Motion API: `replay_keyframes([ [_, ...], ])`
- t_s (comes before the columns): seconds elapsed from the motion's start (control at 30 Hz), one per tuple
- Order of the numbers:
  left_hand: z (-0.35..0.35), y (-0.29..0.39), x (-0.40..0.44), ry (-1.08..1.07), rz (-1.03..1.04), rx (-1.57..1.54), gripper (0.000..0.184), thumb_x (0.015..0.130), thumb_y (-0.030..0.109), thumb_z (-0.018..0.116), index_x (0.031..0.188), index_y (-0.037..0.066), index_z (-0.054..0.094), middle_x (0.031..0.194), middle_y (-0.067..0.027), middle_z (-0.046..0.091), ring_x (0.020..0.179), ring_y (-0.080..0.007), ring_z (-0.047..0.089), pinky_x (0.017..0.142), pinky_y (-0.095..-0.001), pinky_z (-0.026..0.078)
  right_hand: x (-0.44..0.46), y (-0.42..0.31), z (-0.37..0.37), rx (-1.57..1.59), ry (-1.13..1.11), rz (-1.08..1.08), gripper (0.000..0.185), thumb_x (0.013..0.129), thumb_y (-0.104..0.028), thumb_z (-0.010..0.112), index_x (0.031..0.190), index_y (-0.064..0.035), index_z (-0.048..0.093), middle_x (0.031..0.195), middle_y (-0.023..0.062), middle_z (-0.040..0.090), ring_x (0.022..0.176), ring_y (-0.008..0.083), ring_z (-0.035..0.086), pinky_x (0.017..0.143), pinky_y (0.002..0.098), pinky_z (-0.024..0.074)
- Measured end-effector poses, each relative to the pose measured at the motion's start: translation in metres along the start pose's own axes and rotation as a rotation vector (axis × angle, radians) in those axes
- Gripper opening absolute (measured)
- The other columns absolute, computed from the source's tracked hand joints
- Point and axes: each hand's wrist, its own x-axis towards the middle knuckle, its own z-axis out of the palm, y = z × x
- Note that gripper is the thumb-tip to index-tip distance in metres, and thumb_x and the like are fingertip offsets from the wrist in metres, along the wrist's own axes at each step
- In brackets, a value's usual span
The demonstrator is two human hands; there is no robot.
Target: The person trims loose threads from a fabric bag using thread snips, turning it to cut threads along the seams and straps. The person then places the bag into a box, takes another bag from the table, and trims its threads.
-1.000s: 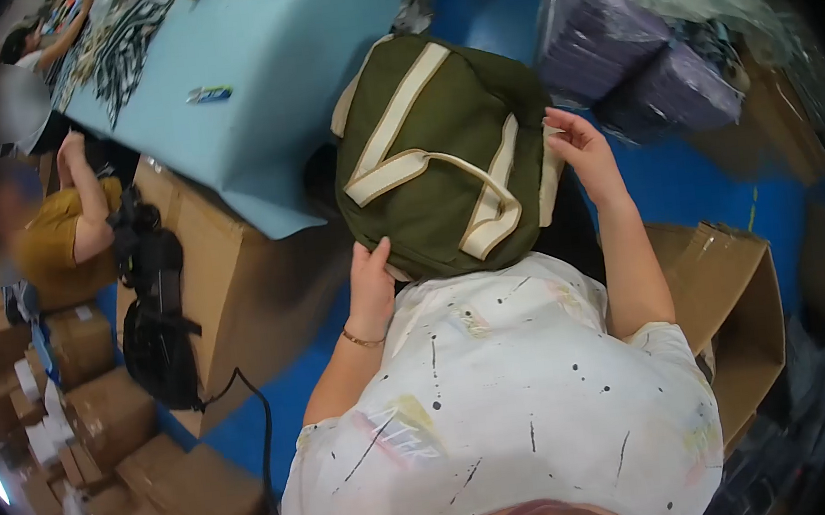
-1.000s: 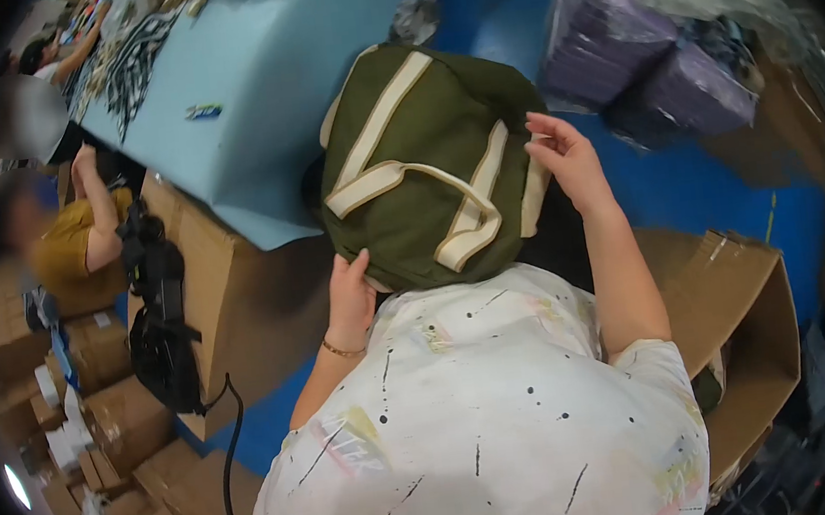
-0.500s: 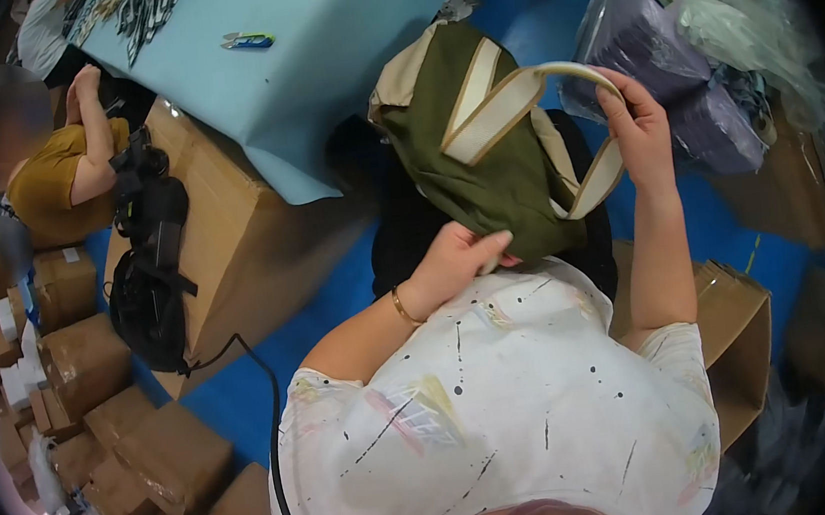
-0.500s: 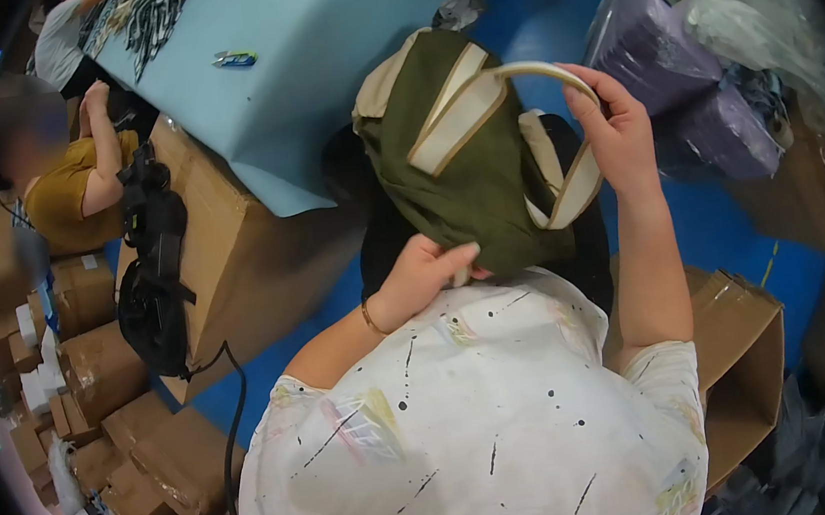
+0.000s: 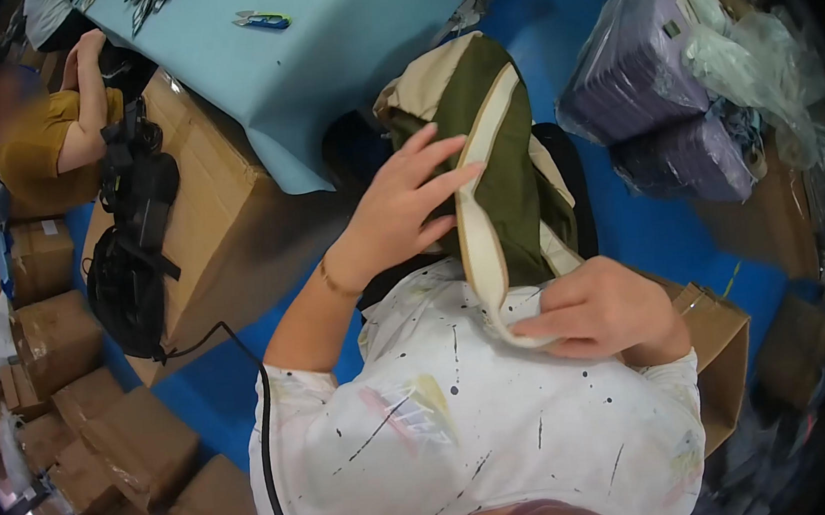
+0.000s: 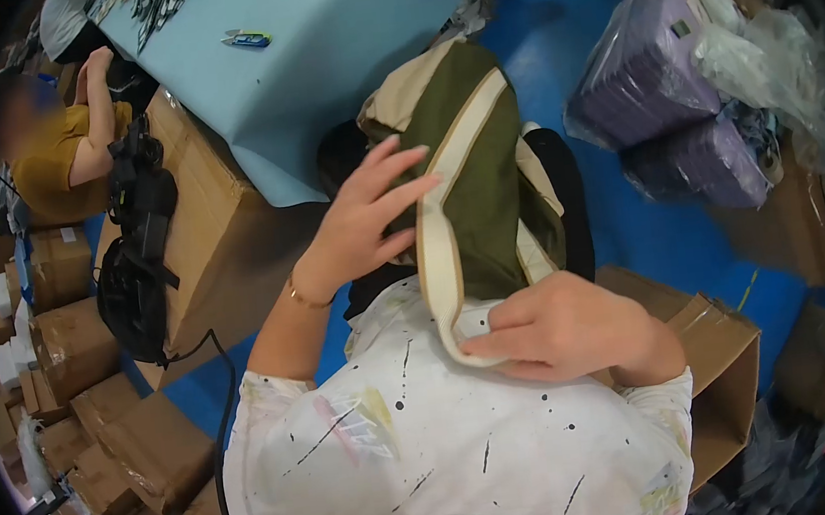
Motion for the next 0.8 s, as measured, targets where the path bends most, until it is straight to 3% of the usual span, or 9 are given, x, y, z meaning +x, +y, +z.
replay_keyframes([
  [0.1,0.042,-0.035,-0.005,-0.052,0.067,-0.142,0.050,0.067,0.009,0.077,0.115,0.010,0.063,0.118,-0.0126,0.055,0.109,-0.0309,0.054,0.093,-0.0360,0.046,0.006,-0.005,0.009,0.036,-0.025,-0.030,0.032,0.075,-0.014,0.073,0.105,-0.0061,0.067,0.068,0.0039,0.054,0.053,0.0215,0.055,0.045,0.0332,0.0436],
  [0.23,0.069,-0.041,-0.029,0.133,-0.241,-0.163,0.047,0.068,0.007,0.075,0.113,0.007,0.061,0.099,-0.0107,0.051,0.091,-0.0259,0.053,0.083,-0.0326,0.048,0.016,0.009,0.028,0.118,-0.036,-0.029,0.032,0.079,-0.018,0.074,0.107,-0.0052,0.067,0.067,0.0049,0.055,0.052,0.0228,0.055,0.045,0.0328,0.0430],
  [0.33,0.073,-0.042,-0.042,0.217,-0.492,-0.413,0.045,0.069,0.001,0.068,0.112,0.006,0.058,0.099,-0.0100,0.051,0.091,-0.0247,0.054,0.083,-0.0325,0.049,0.030,0.021,0.041,0.219,-0.092,0.017,0.028,0.083,-0.021,0.068,0.105,-0.0039,0.065,0.069,0.0069,0.055,0.058,0.0258,0.057,0.052,0.0354,0.0463],
  [0.37,0.079,-0.050,-0.051,0.245,-0.541,-0.558,0.039,0.074,-0.001,0.065,0.112,0.004,0.056,0.102,-0.0088,0.052,0.093,-0.0183,0.055,0.085,-0.0300,0.049,0.037,0.026,0.044,0.247,-0.097,0.010,0.028,0.083,-0.021,0.068,0.106,-0.0040,0.065,0.068,0.0072,0.055,0.059,0.0261,0.058,0.054,0.0357,0.0464],
  [0.47,0.076,-0.062,-0.063,0.217,-0.705,-0.982,0.032,0.080,-0.001,0.061,0.112,0.001,0.056,0.104,-0.0081,0.055,0.096,-0.0142,0.055,0.087,-0.0291,0.048,0.057,0.044,0.055,0.326,-0.095,0.009,0.027,0.085,-0.020,0.066,0.107,-0.0048,0.065,0.068,0.0079,0.056,0.062,0.0269,0.058,0.057,0.0366,0.0466],
  [0.6,0.050,-0.053,-0.057,-0.062,-0.902,-0.867,0.031,0.087,0.012,0.064,0.115,0.001,0.057,0.104,-0.0059,0.059,0.101,-0.0122,0.055,0.088,-0.0250,0.045,0.078,0.070,0.095,0.242,-0.173,0.063,0.025,0.088,-0.021,0.061,0.107,-0.0066,0.066,0.078,0.0094,0.061,0.071,0.0278,0.062,0.063,0.0382,0.0495],
  [0.63,0.043,-0.046,-0.053,-0.099,-0.812,-0.662,0.036,0.083,0.022,0.069,0.111,0.001,0.058,0.100,-0.0084,0.060,0.098,-0.0157,0.056,0.087,-0.0277,0.045,0.081,0.071,0.107,0.180,-0.208,0.053,0.025,0.088,-0.022,0.060,0.107,-0.0070,0.065,0.081,0.0095,0.062,0.073,0.0279,0.063,0.064,0.0387,0.0503],
  [0.73,0.047,-0.048,-0.061,-0.153,-0.603,-0.249,0.038,0.080,0.026,0.072,0.106,0.002,0.059,0.097,-0.0107,0.059,0.095,-0.0221,0.056,0.085,-0.0320,0.046,0.091,0.073,0.131,-0.011,-0.408,0.113,0.029,0.089,-0.025,0.055,0.112,-0.0081,0.062,0.091,0.0083,0.065,0.084,0.0266,0.065,0.071,0.0402,0.0531],
  [0.8,0.045,-0.044,-0.067,-0.060,-0.656,-0.241,0.036,0.077,0.028,0.074,0.096,0.002,0.058,0.093,-0.0104,0.056,0.092,-0.0255,0.054,0.084,-0.0352,0.046,0.093,0.073,0.135,-0.085,-0.441,0.155,0.031,0.089,-0.024,0.055,0.115,-0.0081,0.060,0.092,0.0076,0.065,0.085,0.0254,0.065,0.072,0.0399,0.0534],
])
